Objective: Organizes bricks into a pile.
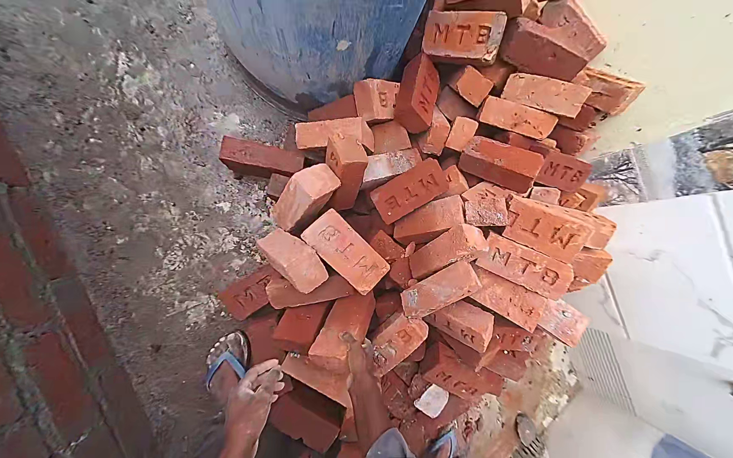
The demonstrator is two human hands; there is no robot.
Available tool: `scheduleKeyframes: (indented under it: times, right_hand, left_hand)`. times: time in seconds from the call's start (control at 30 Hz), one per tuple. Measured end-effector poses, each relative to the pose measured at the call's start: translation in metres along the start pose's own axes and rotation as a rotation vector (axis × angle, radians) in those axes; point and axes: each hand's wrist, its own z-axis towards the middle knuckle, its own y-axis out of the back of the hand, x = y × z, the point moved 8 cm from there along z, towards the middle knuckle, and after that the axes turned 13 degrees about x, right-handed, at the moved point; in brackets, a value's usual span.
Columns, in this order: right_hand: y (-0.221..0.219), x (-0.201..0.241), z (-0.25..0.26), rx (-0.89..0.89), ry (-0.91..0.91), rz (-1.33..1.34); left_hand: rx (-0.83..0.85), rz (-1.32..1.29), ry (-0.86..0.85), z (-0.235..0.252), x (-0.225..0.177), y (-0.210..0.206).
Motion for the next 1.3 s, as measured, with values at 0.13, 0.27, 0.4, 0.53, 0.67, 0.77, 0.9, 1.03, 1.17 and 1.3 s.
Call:
scheduleKeyframes:
  times: [0.13, 0.27, 0.4, 0.53, 0.67, 0.77, 0.9, 1.03, 1.17, 1.3]
  right_hand:
    - [0.049, 0.012, -0.107, 0.244, -0.112, 0.181]
    - [0.092, 0.126, -0.207, 0.454, 0.104, 0.348]
    - [0.119, 0.378, -0.229, 0.526, 0.582, 0.139]
    - [0.137, 0.641, -0.277, 0.454, 1.030, 0.226]
    - [0.162, 0.760, -0.254, 0.093, 1.233, 0.246]
    - [0.071, 0.653, -0.244, 0.284, 1.128, -0.068]
    - [-0.040, 0.389, -0.126, 0.208, 0.944, -1.016]
    - [-0.101, 0.287, -0.010, -0.090, 0.714, -1.736]
    - [-0.109, 0.271, 0.020, -0.271, 0.806, -1.818]
    - [-0.078, 0.274, 0.010, -0.106, 0.597, -1.424]
  left_hand:
    - [-0.017, -0.019, 0.016, 0.015, -0.014, -0.003]
    - [0.007, -0.006, 0.038, 0.020, -0.025, -0.017]
    - [0.048, 0.006, -0.011, 0.038, -0.028, -0.038]
    - [0.078, 0.042, -0.008, 0.030, -0.023, -0.042]
    - [0.047, 0.023, 0.028, 0.014, -0.031, -0.030]
    - [0.044, -0.003, 0.043, 0.016, -0.044, -0.026]
    - [0.019, -0.078, 0.029, 0.017, -0.057, -0.012]
    - [-0.004, -0.126, 0.027, 0.014, -0.055, 0.011]
    - [-0.002, -0.137, 0.030, 0.009, -0.046, 0.020]
    - [-0.005, -0.142, 0.008, 0.022, -0.046, 0.019]
